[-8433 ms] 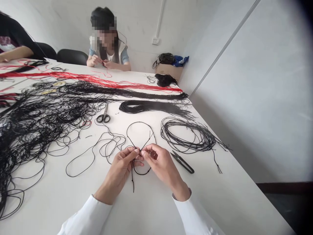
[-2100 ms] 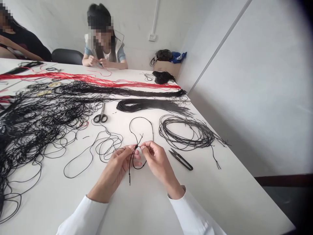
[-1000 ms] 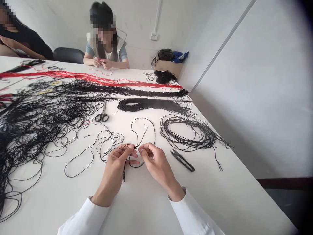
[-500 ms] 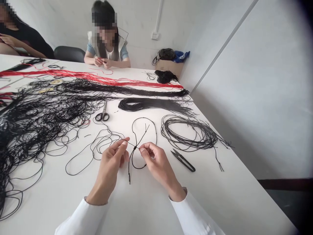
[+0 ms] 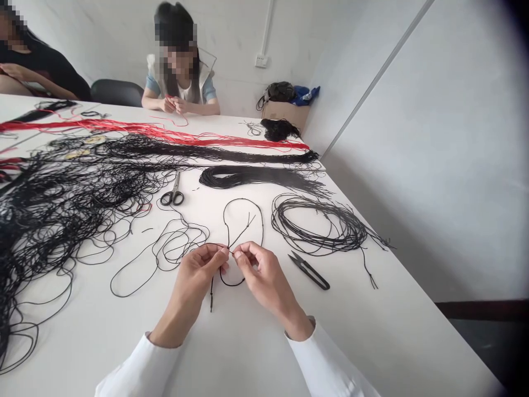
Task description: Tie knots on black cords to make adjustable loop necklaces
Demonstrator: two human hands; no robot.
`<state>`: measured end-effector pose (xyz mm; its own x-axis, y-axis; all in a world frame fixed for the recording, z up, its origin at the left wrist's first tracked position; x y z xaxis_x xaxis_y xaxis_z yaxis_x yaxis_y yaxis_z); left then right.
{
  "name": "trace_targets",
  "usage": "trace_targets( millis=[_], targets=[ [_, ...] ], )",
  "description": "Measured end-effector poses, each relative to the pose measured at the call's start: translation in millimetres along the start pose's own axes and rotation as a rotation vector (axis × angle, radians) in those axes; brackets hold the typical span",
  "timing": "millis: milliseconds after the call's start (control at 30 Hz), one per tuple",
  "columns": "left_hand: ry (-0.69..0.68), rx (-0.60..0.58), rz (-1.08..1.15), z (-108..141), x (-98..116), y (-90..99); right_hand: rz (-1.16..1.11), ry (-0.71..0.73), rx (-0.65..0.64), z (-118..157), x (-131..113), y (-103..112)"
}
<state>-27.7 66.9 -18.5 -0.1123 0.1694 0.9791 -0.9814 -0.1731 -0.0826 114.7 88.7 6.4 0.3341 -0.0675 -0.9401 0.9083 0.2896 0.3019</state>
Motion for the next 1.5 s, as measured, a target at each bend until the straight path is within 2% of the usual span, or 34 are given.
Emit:
trace_targets(
  millis=[200,367,533,733,867,1100,1300,1500],
  targets=[
    [0.007,-0.069,-0.001,2,5,-10.3,-0.064,-0.082,-0.003,-3,4,2],
    [0.022,-0.116,-0.06,4,1,-17.6,-0.174,-0.021,0.015,-5,-2,4],
    [0.024,-0.125,-0.016,2,-2,-19.6,-0.296,-0.065,-0.001,-7,5,4],
    [0.035,-0.006,0.193,2,1,-13.7,-0.134,-0.069,-0.025,-5,3,5],
    [0.043,-0.018,0.255,2,-2,-14.7,-0.091,-0.039,-0.055,-3,-1,1],
    [0.049,0.011,0.182,-2,-5,-9.3,0.05,-0.003,-0.035,-2,-3,0],
    [0.054,-0.12,0.253,-3,-1,-17.3,0.058,-0.047,-0.027,-2,4,2],
    [0.024,-0.062,0.067,-4,-5,-10.4,0.104,-0.057,-0.03,-2,6,1]
  ],
)
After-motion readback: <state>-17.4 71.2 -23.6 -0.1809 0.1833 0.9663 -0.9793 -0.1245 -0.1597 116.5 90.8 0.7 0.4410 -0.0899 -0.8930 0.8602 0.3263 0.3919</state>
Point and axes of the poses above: each hand's wrist, its own z-axis away from the middle knuckle, its own y-axis out of the back of the hand, x = y × z, the point moved 8 cm from there along -z, towards the middle knuckle, and after that the axes turned 7 degrees about -y, right-handed, at the moved point
